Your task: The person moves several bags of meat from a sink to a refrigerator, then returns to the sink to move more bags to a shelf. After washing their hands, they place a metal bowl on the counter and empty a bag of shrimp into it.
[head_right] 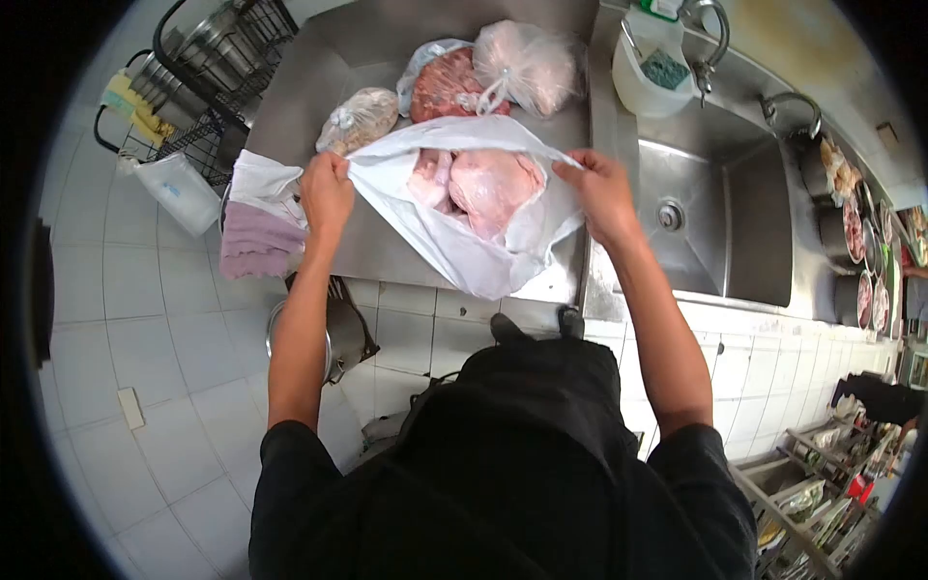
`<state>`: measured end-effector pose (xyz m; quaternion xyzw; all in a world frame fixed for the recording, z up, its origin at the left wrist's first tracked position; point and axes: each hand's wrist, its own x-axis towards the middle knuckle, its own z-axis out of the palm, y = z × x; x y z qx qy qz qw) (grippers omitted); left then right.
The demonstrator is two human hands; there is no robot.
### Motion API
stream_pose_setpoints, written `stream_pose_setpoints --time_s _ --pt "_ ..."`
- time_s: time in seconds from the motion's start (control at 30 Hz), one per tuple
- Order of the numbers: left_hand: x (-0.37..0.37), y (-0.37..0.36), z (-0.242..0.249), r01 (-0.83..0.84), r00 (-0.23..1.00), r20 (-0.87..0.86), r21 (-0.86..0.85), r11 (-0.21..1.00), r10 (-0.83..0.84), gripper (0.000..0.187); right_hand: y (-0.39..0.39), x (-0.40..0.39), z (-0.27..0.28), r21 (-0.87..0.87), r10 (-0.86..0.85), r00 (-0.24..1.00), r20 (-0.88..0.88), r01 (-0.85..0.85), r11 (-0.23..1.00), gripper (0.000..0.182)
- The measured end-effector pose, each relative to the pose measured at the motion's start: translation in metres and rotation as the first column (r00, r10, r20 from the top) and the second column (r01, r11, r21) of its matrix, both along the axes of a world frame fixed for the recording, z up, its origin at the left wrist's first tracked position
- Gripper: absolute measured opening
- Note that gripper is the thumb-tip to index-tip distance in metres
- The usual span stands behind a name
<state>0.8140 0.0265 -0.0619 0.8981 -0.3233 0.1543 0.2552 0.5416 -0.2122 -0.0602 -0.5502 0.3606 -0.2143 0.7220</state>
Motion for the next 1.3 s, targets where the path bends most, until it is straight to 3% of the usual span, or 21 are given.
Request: stream_pose_setpoints --time_s 0.07,0.13,0.2,0.3,0.33,0.43,0.47,0.57,0.67,0.77,0.83,1.03,1.1,1.17,1.27,1.3 --pt "-0.011 0.002 0.003 0.009 1.0 -0.019 -0.023 1.0 -0.009 0.011 0.002 0.004 -0.001 -0.011 0.016 1.0 -0.026 -0.016 1.0 0.015" --pt "-0.032 0.0 -0.002 0.108 0.991 0.087 -0.116 0.987 -0.098 0.021 0.008 0.004 0.003 -0.013 0.038 0.999 -0.008 -0.038 0.999 0.015" --pt "-0.06 -0.008 0.002 0.206 0.977 0.081 -0.101 0.973 -0.198 0.035 0.012 0.004 0.001 -0.041 0.062 0.998 -0.019 -0.063 0.997 0.016" --pt "-0.085 -0.02 0.002 0.208 0.967 0.15 0.013 0.978 -0.207 0.05 0.025 0.008 0.004 -0.087 0.07 0.997 -0.018 -0.071 0.994 0.016" --pt "-0.085 -0.022 0.001 0.149 0.979 0.128 0.082 0.985 -0.159 0.062 0.028 0.009 0.006 -0.161 0.09 0.993 -0.077 -0.101 0.982 0.016" --pt "-0.067 -0.026 -0.021 -0.017 0.988 -0.152 -0.04 0.999 0.011 0.066 0.034 0.011 0.002 -0.274 0.144 0.981 -0.132 -0.176 0.945 0.016" --pt "-0.058 -0.025 -0.026 0.002 0.993 -0.118 -0.151 0.988 -0.021 0.057 0.032 0.013 -0.006 -0.306 0.171 0.978 -0.123 -0.201 0.93 0.016" --pt "-0.047 -0.026 -0.035 -0.049 0.984 -0.179 -0.225 0.973 0.008 0.036 0.044 0.019 -0.005 -0.154 0.184 0.98 -0.073 -0.194 0.969 0.018" --pt "-0.02 -0.022 -0.061 -0.254 0.885 -0.462 -0.384 0.887 0.054 0.023 0.058 0.038 -0.024 -0.064 0.177 0.984 -0.004 -0.177 0.982 0.017" --pt "-0.012 -0.021 -0.062 -0.549 0.705 -0.709 -0.533 0.643 0.015 0.021 0.078 0.08 -0.022 0.045 0.136 0.983 0.127 -0.143 0.989 0.016" --pt "-0.009 -0.016 -0.054 -0.572 0.711 -0.699 -0.516 0.638 0.072 0.022 0.085 0.115 -0.013 0.226 0.064 0.976 0.21 -0.112 0.968 0.016" --pt "0.022 0.01 -0.052 -0.579 0.742 -0.651 -0.502 0.642 0.16 0.024 0.09 0.22 -0.009 0.387 -0.03 0.968 0.248 -0.07 0.919 0.016" --pt "0.029 0.026 -0.044 -0.524 0.794 -0.575 -0.484 0.701 0.197 0.024 0.091 0.254 -0.012 0.386 -0.024 0.949 0.313 -0.104 0.917 0.016" --pt "0.039 0.045 -0.039 -0.563 0.78 -0.551 -0.412 0.716 0.297 0.026 0.097 0.27 0.0 0.209 0.042 0.951 0.306 -0.11 0.972 0.014" --pt "0.063 0.075 -0.041 -0.67 0.711 -0.642 -0.495 0.553 0.287 0.028 0.097 0.28 0.008 0.132 0.363 0.894 0.263 -0.406 0.904 0.02" --pt "0.077 0.088 -0.051 -0.692 0.699 -0.669 -0.546 0.472 0.252 0.028 0.086 0.281 0.006 -0.031 0.444 0.851 0.281 -0.454 0.89 0.02"
